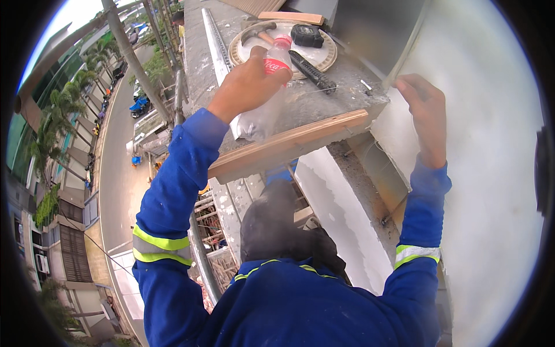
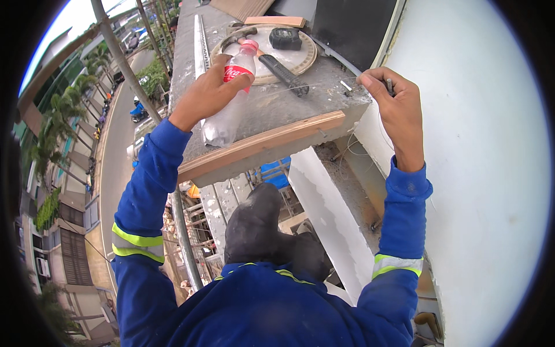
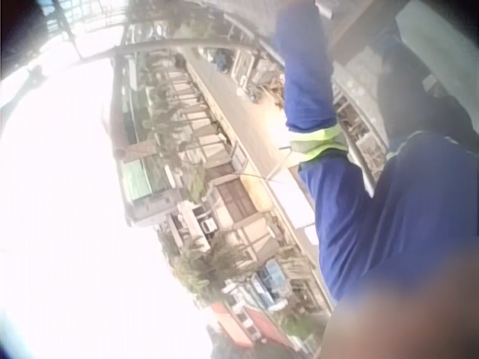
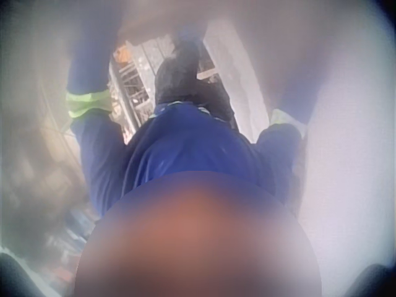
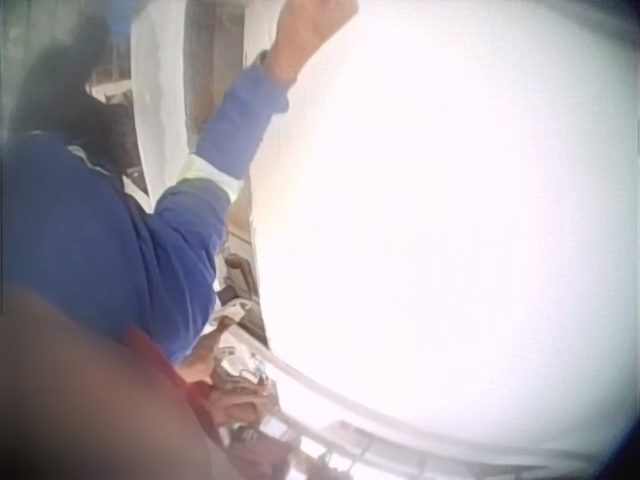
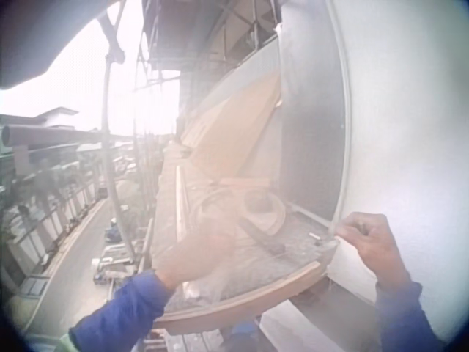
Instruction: The person ties a string around a plastic bottle while standing on scaffolding. They manipulate the string with both hands, secure it around the bottle, and then place the bottle on a nearby ledge.
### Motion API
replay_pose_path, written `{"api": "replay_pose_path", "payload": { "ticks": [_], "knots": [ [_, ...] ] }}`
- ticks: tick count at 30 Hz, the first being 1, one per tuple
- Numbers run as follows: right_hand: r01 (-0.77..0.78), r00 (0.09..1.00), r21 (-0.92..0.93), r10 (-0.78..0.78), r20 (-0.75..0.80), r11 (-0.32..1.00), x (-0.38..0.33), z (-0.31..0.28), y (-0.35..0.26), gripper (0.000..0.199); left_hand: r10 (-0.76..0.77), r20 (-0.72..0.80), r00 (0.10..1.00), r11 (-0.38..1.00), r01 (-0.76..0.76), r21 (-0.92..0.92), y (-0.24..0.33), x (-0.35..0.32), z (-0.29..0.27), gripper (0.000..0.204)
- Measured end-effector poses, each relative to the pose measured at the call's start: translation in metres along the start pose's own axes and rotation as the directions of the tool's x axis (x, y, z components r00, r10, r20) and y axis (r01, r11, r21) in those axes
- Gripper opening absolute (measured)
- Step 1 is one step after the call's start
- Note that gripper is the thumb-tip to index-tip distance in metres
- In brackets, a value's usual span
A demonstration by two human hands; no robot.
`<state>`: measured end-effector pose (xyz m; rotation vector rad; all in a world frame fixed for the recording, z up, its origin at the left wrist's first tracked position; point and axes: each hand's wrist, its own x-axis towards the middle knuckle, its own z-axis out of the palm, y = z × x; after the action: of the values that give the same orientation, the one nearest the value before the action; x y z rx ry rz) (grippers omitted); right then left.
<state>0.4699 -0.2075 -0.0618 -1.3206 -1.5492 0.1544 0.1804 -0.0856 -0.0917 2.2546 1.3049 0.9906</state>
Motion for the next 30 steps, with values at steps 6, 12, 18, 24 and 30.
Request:
{"api": "replay_pose_path", "payload": {
  "ticks": [6, 12, 18, 24, 30],
  "knots": [
    [0.018, 0.999, -0.015, -0.019, -0.043, 1.000, 0.006, 0.004, 0.019, 0.021, -0.014, 0.036, 0.999, 0.988, 0.009, 0.154, -0.002, 0.013, 0.013, 0.067],
    [0.032, 0.998, -0.035, -0.034, -0.046, 0.999, 0.007, 0.007, 0.027, 0.021, -0.025, -0.024, 0.999, 0.968, 0.031, 0.250, -0.013, 0.024, 0.024, 0.070],
    [0.039, 0.999, 0.009, -0.039, -0.027, 0.999, 0.010, 0.015, 0.024, 0.020, -0.051, -0.002, 0.999, 0.965, 0.050, 0.258, -0.026, 0.029, 0.024, 0.076],
    [0.010, 0.999, -0.004, -0.010, -0.046, 1.000, 0.007, 0.013, 0.009, 0.020, -0.063, -0.104, 0.993, 0.991, 0.074, 0.109, -0.032, 0.036, 0.015, 0.078],
    [-0.077, 0.996, 0.134, 0.082, -0.025, 0.988, -0.005, 0.007, -0.019, 0.020, -0.226, 0.105, 0.968, 0.736, 0.241, -0.632, -0.017, 0.015, -0.035, 0.062]
  ]
}}
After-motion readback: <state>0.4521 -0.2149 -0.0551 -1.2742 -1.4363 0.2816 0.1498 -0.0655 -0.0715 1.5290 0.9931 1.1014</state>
